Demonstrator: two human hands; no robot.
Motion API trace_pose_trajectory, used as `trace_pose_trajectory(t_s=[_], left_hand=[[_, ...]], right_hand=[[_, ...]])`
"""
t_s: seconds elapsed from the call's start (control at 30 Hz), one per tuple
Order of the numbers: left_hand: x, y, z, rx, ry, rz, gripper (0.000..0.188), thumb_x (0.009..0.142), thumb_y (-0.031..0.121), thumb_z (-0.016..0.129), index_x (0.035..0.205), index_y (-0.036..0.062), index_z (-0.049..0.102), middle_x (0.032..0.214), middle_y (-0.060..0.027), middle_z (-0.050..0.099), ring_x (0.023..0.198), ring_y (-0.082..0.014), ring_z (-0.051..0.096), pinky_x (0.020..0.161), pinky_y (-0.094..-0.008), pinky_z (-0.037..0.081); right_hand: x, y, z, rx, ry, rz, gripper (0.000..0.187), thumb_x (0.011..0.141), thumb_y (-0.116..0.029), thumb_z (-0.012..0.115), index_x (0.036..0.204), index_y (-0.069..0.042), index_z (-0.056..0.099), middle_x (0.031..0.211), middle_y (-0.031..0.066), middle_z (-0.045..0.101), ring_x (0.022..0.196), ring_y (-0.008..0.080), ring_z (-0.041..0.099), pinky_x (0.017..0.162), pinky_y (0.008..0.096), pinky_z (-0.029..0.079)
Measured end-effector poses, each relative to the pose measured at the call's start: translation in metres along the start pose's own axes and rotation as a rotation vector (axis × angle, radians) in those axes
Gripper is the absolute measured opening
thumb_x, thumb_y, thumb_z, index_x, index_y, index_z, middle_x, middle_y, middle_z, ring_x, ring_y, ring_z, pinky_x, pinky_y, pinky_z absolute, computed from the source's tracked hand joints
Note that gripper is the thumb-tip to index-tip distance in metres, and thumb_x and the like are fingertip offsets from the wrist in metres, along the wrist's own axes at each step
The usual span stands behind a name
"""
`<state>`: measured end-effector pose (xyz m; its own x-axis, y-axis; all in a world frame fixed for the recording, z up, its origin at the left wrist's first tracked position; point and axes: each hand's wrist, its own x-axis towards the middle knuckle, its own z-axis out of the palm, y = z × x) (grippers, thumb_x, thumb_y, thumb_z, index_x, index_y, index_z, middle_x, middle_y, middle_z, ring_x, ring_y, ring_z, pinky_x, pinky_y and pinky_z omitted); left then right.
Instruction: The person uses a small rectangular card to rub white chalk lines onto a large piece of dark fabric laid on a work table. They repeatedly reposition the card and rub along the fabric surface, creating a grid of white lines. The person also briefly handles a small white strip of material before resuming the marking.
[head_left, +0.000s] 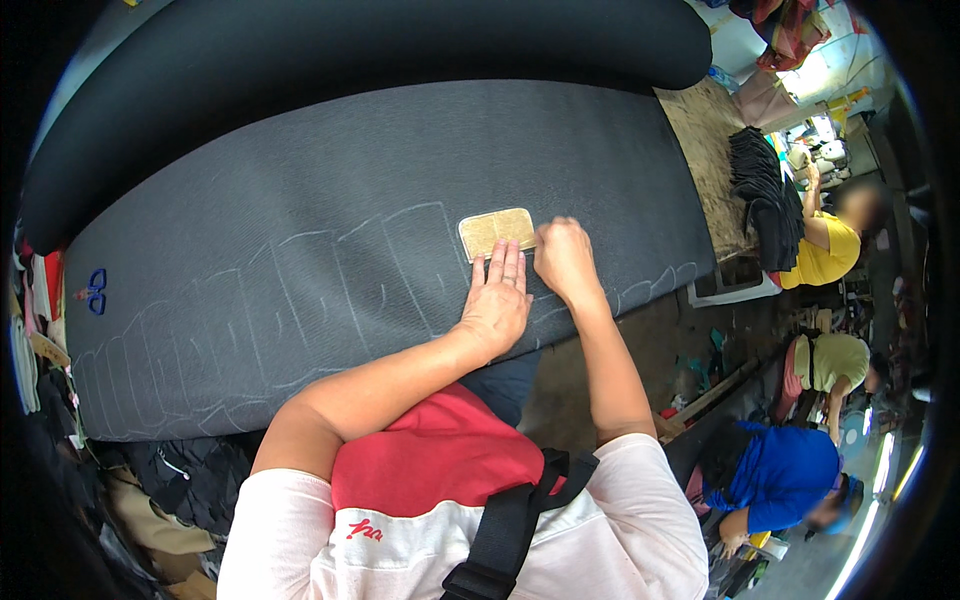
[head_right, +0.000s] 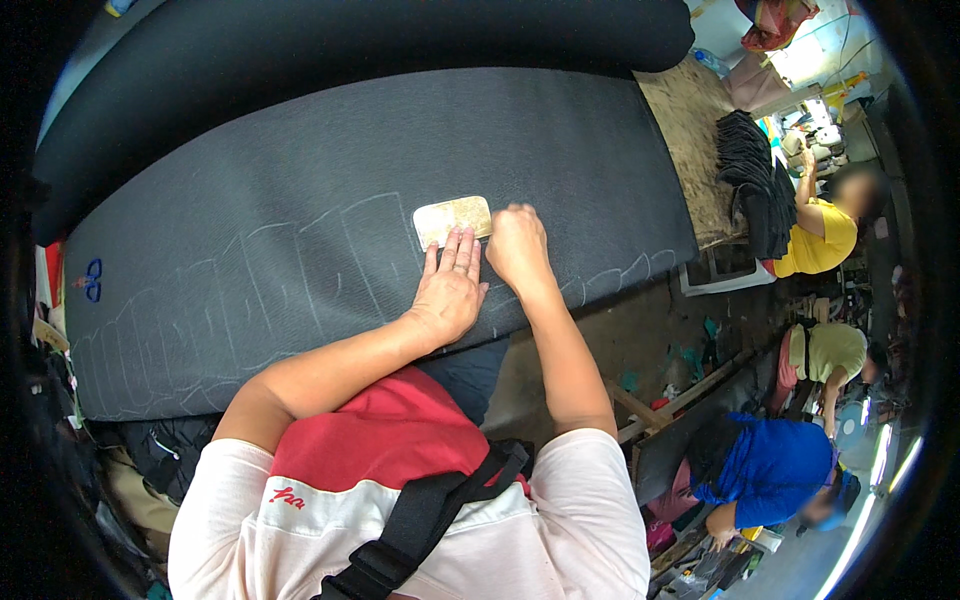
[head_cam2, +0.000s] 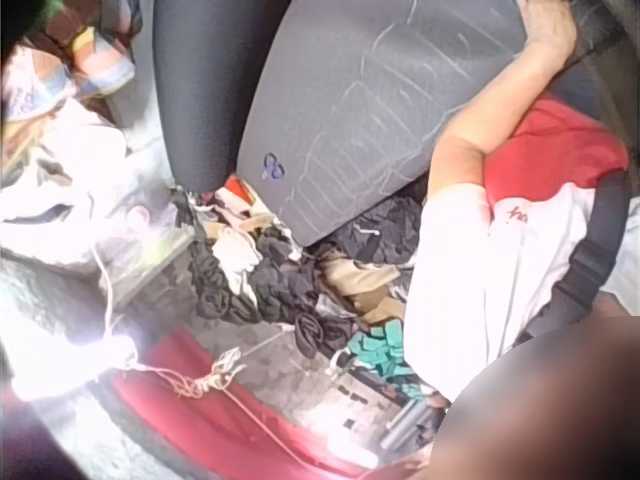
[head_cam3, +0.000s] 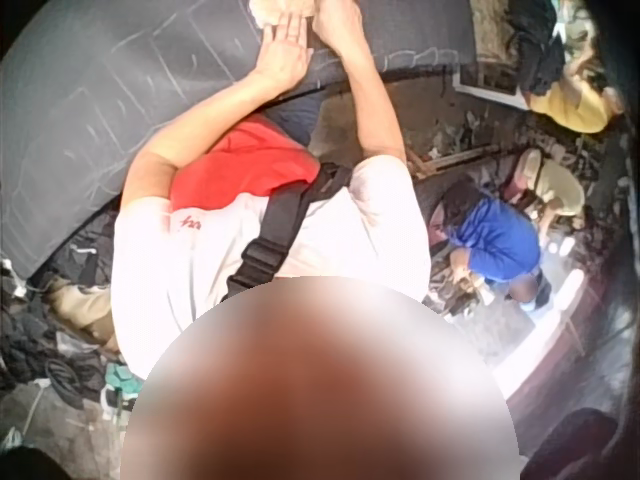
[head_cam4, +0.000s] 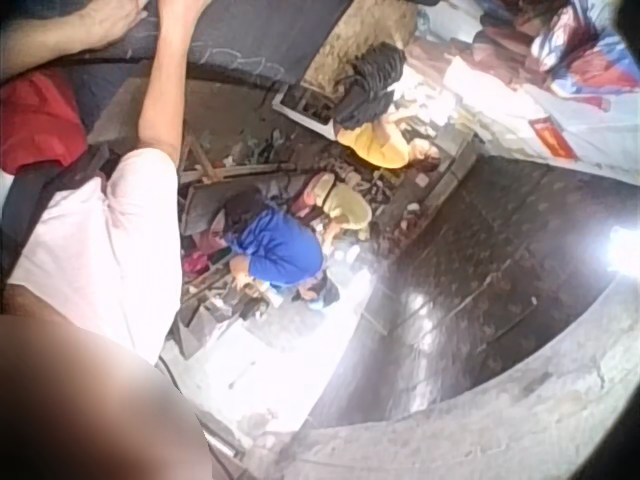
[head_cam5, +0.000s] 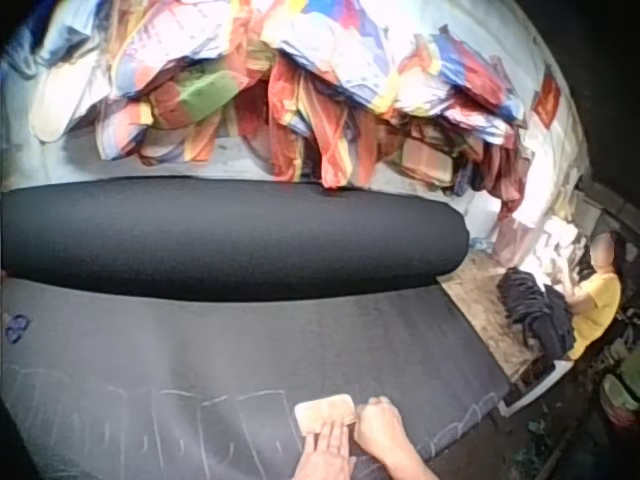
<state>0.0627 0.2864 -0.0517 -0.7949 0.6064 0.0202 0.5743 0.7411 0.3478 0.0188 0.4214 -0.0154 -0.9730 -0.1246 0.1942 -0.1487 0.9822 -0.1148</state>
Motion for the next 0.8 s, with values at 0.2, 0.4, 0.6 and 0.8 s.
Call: trace_pose_trajectory(t_s=[0.2,0.4,0.6,0.8], left_hand=[[0.031,-0.018,-0.019,0.057,0.006,-0.058,0.062,0.090,0.032,0.046,0.134,-0.0104,0.033,0.144,-0.0245,0.026,0.136,-0.0365,0.021,0.108,-0.0508,0.020],[0.042,-0.042,-0.008,-0.035,0.118,-0.003,0.065,0.091,0.037,0.047,0.133,-0.0106,0.033,0.144,-0.0246,0.026,0.137,-0.0359,0.020,0.110,-0.0515,0.017],[0.044,-0.040,-0.014,-0.068,0.011,-0.033,0.064,0.092,0.037,0.044,0.133,-0.0114,0.034,0.143,-0.0259,0.028,0.137,-0.0357,0.019,0.111,-0.0511,0.011],[0.048,-0.041,-0.023,-0.151,-0.092,-0.024,0.055,0.092,0.036,0.042,0.122,-0.0090,0.048,0.125,-0.0246,0.050,0.126,-0.0390,0.035,0.108,-0.0561,0.013]], right_hand=[[-0.014,0.010,-0.033,0.503,-0.031,0.289,0.013,0.071,-0.001,0.063,0.081,0.002,0.069,0.078,0.0201,0.066,0.068,0.0270,0.066,0.066,0.0336,0.052],[0.010,0.013,-0.029,0.568,0.137,0.179,0.011,0.073,-0.003,0.065,0.083,0.002,0.068,0.075,0.0152,0.065,0.064,0.0213,0.064,0.061,0.0302,0.051],[0.057,-0.017,-0.001,0.621,0.046,-0.127,0.012,0.072,-0.002,0.066,0.082,0.003,0.068,0.077,0.0140,0.066,0.065,0.0218,0.064,0.061,0.0313,0.051],[0.087,-0.048,0.011,0.430,-0.299,-0.251,0.012,0.067,-0.002,0.065,0.078,0.000,0.070,0.077,0.0175,0.066,0.077,0.0288,0.064,0.076,0.0376,0.050]])
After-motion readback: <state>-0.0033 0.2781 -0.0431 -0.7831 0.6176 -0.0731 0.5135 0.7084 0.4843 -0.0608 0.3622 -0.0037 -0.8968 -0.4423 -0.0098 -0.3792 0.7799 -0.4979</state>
